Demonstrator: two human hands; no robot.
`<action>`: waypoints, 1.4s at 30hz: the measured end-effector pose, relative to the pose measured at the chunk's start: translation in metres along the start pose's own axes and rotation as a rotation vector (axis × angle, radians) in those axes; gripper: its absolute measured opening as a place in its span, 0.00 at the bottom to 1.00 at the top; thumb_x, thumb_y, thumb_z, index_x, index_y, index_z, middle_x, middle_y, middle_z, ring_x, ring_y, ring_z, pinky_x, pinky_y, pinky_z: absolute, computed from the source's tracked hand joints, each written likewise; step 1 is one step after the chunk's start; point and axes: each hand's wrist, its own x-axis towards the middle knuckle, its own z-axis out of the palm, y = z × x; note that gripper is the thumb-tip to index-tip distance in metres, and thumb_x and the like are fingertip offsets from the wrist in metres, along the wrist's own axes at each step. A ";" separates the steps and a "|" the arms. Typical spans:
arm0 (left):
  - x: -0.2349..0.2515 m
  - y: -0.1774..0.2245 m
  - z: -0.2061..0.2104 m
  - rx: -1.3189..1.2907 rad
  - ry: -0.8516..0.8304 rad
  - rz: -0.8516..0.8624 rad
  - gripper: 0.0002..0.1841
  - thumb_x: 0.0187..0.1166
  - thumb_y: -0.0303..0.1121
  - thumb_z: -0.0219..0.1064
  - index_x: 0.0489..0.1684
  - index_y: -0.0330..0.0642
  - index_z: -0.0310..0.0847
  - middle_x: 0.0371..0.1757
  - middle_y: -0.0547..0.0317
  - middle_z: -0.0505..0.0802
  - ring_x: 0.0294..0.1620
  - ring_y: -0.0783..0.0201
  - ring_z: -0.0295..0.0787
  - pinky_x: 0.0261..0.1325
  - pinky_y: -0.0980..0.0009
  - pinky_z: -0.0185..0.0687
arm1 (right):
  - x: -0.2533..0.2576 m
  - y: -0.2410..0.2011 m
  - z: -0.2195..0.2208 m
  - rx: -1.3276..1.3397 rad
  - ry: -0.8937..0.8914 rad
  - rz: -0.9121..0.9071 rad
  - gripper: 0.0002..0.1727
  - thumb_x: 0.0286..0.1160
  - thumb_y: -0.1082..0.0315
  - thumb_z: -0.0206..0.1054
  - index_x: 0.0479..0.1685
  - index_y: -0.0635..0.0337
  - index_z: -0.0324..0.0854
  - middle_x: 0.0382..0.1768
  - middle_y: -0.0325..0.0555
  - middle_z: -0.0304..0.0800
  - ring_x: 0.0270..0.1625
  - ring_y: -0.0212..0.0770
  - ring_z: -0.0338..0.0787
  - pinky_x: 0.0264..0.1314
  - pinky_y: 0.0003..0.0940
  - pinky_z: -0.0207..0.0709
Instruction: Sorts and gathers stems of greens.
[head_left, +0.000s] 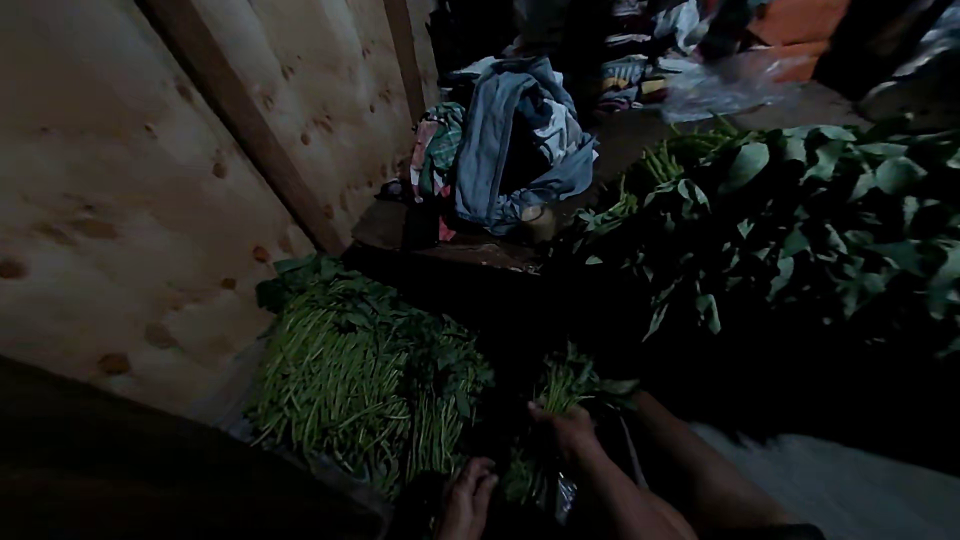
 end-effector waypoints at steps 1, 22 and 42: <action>0.003 0.000 0.001 -0.009 -0.006 0.012 0.21 0.86 0.32 0.63 0.75 0.32 0.77 0.62 0.36 0.89 0.62 0.43 0.88 0.71 0.50 0.81 | 0.000 -0.001 -0.001 -0.041 -0.043 0.024 0.20 0.74 0.67 0.77 0.60 0.67 0.81 0.48 0.54 0.89 0.47 0.43 0.89 0.53 0.41 0.84; 0.112 -0.101 0.064 0.454 -0.301 -0.494 0.29 0.88 0.43 0.59 0.90 0.54 0.65 0.92 0.50 0.65 0.91 0.42 0.57 0.90 0.47 0.54 | 0.020 -0.004 -0.010 -0.033 0.351 0.068 0.21 0.81 0.60 0.72 0.60 0.70 0.81 0.52 0.62 0.90 0.55 0.55 0.91 0.61 0.54 0.82; -0.020 -0.008 0.006 -0.725 0.334 -0.156 0.23 0.77 0.15 0.62 0.72 0.20 0.70 0.48 0.45 0.91 0.43 0.64 0.93 0.50 0.67 0.90 | -0.015 -0.006 0.011 -0.015 -0.082 -0.048 0.21 0.73 0.74 0.75 0.64 0.68 0.80 0.56 0.54 0.89 0.56 0.41 0.89 0.62 0.38 0.82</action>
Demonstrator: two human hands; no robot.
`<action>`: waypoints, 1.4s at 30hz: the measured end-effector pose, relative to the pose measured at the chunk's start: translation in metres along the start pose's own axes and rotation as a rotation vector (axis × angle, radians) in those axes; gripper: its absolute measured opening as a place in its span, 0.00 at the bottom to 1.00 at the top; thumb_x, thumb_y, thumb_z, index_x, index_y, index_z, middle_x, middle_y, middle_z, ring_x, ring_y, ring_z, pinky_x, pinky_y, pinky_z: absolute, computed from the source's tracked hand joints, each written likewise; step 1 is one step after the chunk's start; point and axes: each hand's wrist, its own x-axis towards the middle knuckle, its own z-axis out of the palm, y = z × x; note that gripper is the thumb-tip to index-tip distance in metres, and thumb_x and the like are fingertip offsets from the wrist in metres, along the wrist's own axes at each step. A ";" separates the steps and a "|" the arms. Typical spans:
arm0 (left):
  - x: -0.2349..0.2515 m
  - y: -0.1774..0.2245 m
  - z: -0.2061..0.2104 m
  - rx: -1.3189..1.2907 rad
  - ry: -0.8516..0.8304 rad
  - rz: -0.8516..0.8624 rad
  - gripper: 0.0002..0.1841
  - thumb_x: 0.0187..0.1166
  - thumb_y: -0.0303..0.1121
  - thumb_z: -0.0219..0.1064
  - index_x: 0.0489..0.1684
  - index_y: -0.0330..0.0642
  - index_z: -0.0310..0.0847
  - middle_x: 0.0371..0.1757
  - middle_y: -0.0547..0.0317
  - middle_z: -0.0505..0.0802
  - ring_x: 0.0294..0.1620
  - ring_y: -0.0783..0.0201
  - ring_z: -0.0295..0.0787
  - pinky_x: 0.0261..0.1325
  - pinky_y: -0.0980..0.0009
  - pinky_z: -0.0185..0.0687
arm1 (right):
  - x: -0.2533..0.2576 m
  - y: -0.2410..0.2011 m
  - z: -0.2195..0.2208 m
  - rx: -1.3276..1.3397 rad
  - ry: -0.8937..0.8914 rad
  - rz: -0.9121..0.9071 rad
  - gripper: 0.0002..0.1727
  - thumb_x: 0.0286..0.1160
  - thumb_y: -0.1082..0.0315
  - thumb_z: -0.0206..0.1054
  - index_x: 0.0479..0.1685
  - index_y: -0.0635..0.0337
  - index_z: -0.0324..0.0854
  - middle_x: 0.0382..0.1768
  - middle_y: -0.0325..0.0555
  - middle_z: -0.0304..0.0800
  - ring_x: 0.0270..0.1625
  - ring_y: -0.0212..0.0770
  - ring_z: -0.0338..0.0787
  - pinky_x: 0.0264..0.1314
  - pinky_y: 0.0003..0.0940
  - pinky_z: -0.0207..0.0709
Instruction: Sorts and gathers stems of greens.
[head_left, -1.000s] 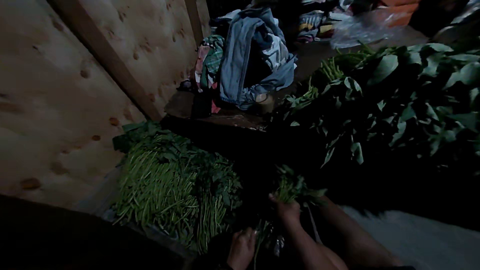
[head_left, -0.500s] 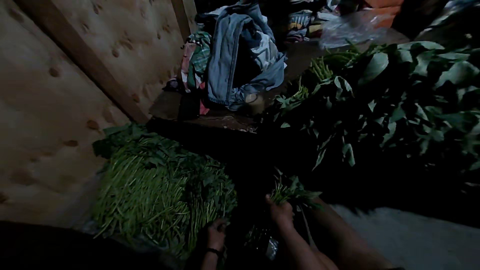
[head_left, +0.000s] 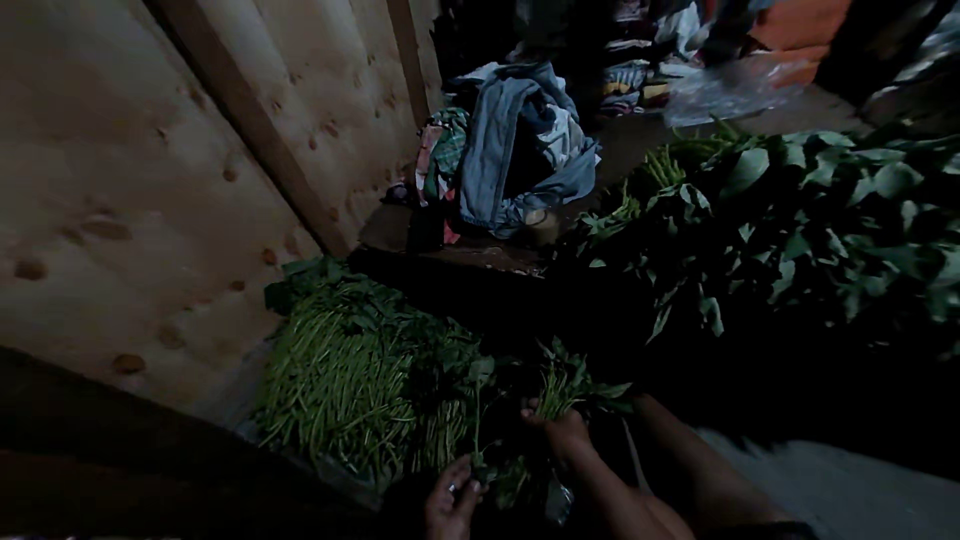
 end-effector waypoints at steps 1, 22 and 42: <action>-0.002 0.000 0.001 0.005 0.009 0.012 0.21 0.77 0.15 0.62 0.71 0.19 0.72 0.51 0.42 0.91 0.44 0.64 0.93 0.50 0.67 0.90 | -0.001 0.001 0.001 0.025 -0.015 -0.008 0.21 0.73 0.74 0.75 0.64 0.68 0.80 0.56 0.53 0.89 0.55 0.40 0.90 0.61 0.37 0.83; -0.015 -0.004 0.003 0.263 -0.084 0.113 0.19 0.77 0.18 0.61 0.66 0.22 0.80 0.58 0.36 0.91 0.49 0.62 0.91 0.56 0.66 0.87 | -0.010 0.001 0.009 0.115 -0.278 0.064 0.19 0.78 0.73 0.71 0.66 0.64 0.76 0.46 0.49 0.87 0.38 0.39 0.90 0.42 0.34 0.87; -0.010 0.004 0.012 0.422 -0.024 0.017 0.18 0.80 0.28 0.70 0.59 0.19 0.79 0.40 0.37 0.92 0.36 0.52 0.91 0.48 0.55 0.87 | -0.003 0.002 0.002 -0.036 -0.060 -0.011 0.21 0.76 0.71 0.74 0.67 0.66 0.78 0.54 0.54 0.88 0.52 0.42 0.90 0.58 0.40 0.84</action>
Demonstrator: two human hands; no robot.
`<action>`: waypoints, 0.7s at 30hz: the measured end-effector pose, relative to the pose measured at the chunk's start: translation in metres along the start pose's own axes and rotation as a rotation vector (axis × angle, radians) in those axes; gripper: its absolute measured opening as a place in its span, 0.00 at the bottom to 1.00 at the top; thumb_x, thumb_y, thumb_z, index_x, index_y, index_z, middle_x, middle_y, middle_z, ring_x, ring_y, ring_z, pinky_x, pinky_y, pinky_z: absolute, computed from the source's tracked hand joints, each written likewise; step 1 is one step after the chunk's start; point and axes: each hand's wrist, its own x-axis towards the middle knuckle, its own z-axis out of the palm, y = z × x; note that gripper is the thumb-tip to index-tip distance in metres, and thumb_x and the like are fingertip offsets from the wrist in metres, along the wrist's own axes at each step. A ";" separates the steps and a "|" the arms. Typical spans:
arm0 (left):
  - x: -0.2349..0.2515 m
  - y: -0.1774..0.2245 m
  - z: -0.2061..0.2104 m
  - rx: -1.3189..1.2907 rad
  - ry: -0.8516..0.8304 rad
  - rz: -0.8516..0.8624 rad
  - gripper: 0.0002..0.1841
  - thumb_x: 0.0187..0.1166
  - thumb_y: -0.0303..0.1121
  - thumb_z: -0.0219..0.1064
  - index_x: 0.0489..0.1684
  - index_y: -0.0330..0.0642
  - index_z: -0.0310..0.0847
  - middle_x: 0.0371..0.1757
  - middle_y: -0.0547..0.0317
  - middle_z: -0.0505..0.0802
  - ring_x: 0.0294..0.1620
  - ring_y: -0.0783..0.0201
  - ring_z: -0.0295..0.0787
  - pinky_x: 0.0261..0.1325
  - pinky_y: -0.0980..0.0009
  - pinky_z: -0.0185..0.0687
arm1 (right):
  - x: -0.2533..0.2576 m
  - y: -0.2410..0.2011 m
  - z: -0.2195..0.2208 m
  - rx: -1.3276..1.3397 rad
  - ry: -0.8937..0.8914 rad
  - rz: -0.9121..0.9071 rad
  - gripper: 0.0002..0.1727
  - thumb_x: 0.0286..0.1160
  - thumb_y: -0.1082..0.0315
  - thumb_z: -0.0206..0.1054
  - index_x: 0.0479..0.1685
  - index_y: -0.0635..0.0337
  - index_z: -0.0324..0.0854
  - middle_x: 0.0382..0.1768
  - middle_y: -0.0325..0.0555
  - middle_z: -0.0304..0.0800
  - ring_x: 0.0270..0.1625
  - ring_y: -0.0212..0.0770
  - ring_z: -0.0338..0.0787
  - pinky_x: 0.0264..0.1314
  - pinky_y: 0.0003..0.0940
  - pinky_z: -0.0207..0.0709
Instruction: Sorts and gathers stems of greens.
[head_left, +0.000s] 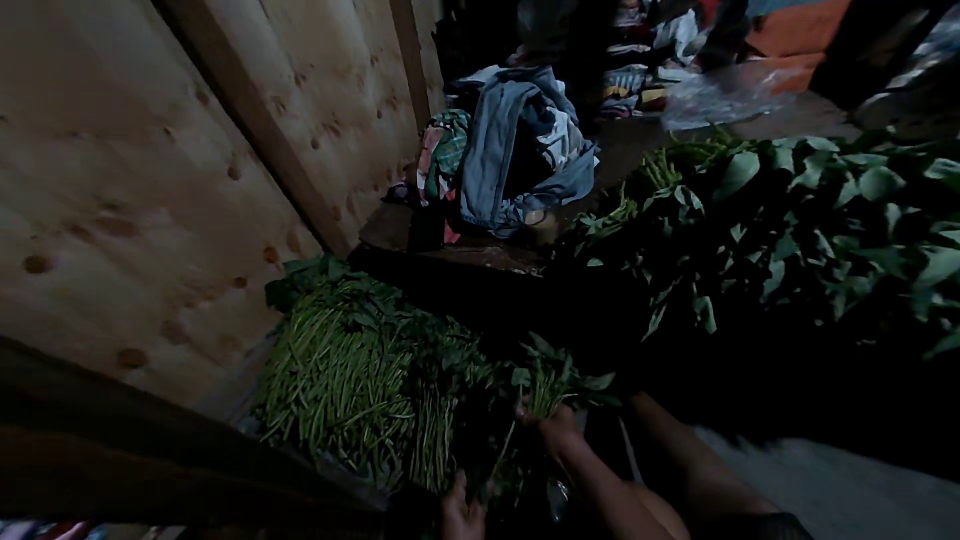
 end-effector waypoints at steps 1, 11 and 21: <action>-0.002 -0.007 -0.007 0.068 -0.067 -0.041 0.19 0.79 0.29 0.70 0.59 0.19 0.80 0.41 0.34 0.92 0.39 0.48 0.92 0.51 0.52 0.87 | 0.002 -0.001 -0.002 0.000 0.039 -0.004 0.21 0.76 0.71 0.74 0.67 0.67 0.78 0.54 0.56 0.88 0.52 0.43 0.90 0.58 0.41 0.84; 0.064 -0.049 -0.029 0.744 -0.368 -0.270 0.25 0.88 0.43 0.61 0.80 0.43 0.77 0.82 0.42 0.78 0.84 0.44 0.71 0.87 0.48 0.62 | 0.012 0.002 -0.005 -0.031 0.079 0.216 0.26 0.75 0.67 0.76 0.68 0.70 0.74 0.52 0.57 0.88 0.50 0.46 0.91 0.55 0.44 0.85; 0.117 -0.061 -0.009 0.780 -0.059 -0.310 0.22 0.88 0.37 0.58 0.79 0.45 0.79 0.79 0.49 0.83 0.80 0.48 0.77 0.83 0.47 0.67 | 0.018 -0.003 0.004 0.375 0.042 0.188 0.16 0.86 0.71 0.63 0.67 0.67 0.70 0.41 0.49 0.91 0.37 0.38 0.94 0.42 0.31 0.91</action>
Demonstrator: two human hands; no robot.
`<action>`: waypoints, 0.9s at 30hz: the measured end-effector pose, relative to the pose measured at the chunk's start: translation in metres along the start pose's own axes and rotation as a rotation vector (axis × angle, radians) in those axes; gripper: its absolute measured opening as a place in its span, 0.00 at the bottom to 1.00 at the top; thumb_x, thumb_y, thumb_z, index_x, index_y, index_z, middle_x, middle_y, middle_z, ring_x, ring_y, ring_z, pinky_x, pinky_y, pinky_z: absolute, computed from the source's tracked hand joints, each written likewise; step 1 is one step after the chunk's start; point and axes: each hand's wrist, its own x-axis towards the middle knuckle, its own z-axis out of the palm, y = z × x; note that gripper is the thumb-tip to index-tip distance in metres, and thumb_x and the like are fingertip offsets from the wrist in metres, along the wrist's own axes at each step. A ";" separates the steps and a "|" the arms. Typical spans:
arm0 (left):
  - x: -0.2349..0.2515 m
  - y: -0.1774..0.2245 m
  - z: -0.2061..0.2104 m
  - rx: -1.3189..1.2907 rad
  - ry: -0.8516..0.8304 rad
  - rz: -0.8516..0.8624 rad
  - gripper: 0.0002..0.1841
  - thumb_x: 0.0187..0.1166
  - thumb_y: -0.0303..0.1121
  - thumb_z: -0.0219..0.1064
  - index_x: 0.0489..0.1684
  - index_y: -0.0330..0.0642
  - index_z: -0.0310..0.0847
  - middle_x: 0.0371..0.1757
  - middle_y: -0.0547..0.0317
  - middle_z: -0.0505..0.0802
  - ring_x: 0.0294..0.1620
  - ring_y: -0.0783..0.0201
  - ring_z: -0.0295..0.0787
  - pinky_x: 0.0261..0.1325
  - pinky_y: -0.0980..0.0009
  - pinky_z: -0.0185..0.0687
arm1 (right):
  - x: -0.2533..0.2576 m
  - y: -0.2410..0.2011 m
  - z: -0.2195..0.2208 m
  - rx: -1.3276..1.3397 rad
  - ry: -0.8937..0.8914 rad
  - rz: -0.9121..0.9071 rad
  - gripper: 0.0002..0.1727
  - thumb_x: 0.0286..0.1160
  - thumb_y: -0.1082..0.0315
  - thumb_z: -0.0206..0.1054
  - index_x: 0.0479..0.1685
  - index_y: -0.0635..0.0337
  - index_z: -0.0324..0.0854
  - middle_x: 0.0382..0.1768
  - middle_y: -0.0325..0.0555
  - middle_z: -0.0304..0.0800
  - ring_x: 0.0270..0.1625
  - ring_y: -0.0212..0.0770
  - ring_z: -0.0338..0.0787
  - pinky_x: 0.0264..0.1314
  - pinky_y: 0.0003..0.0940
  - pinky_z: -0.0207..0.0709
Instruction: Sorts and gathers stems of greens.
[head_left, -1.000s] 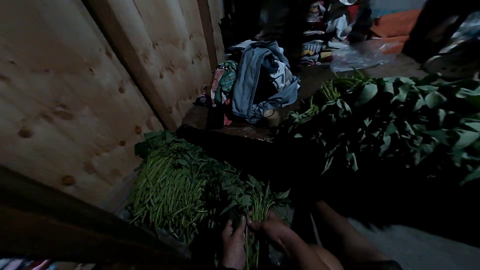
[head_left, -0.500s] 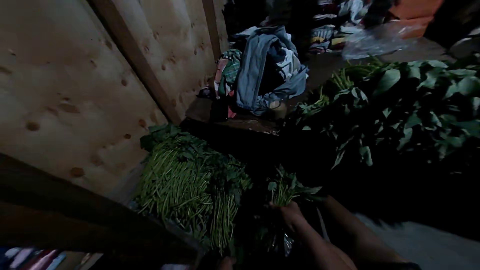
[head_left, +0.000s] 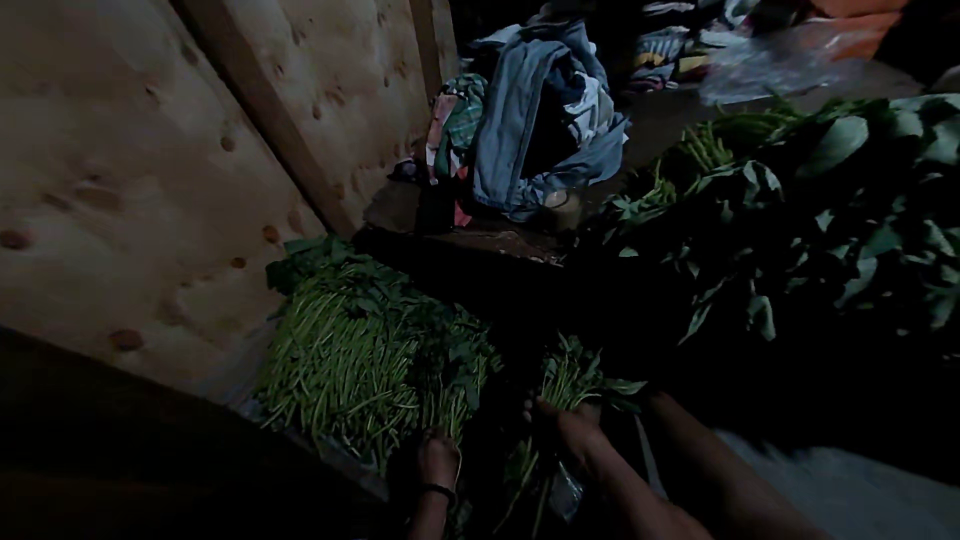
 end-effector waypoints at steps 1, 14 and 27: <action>-0.006 -0.005 -0.004 -0.145 0.081 0.009 0.18 0.87 0.35 0.60 0.71 0.42 0.85 0.71 0.46 0.88 0.74 0.47 0.83 0.80 0.47 0.71 | -0.001 0.000 0.000 -0.004 -0.012 -0.012 0.17 0.86 0.72 0.64 0.67 0.68 0.70 0.40 0.49 0.91 0.37 0.38 0.94 0.43 0.31 0.90; -0.093 -0.030 -0.046 -1.290 0.136 0.122 0.19 0.79 0.18 0.64 0.69 0.23 0.76 0.60 0.42 0.89 0.50 0.63 0.89 0.54 0.66 0.87 | -0.017 0.006 -0.004 -0.174 -0.137 -0.042 0.17 0.82 0.73 0.68 0.67 0.66 0.75 0.42 0.50 0.90 0.40 0.40 0.94 0.45 0.34 0.90; -0.117 0.002 -0.047 -1.499 0.092 0.203 0.15 0.78 0.13 0.59 0.61 0.25 0.80 0.47 0.53 0.93 0.38 0.65 0.93 0.46 0.68 0.91 | -0.021 0.010 0.000 -0.290 -0.162 -0.025 0.19 0.80 0.73 0.70 0.67 0.65 0.77 0.43 0.50 0.92 0.40 0.40 0.94 0.45 0.35 0.90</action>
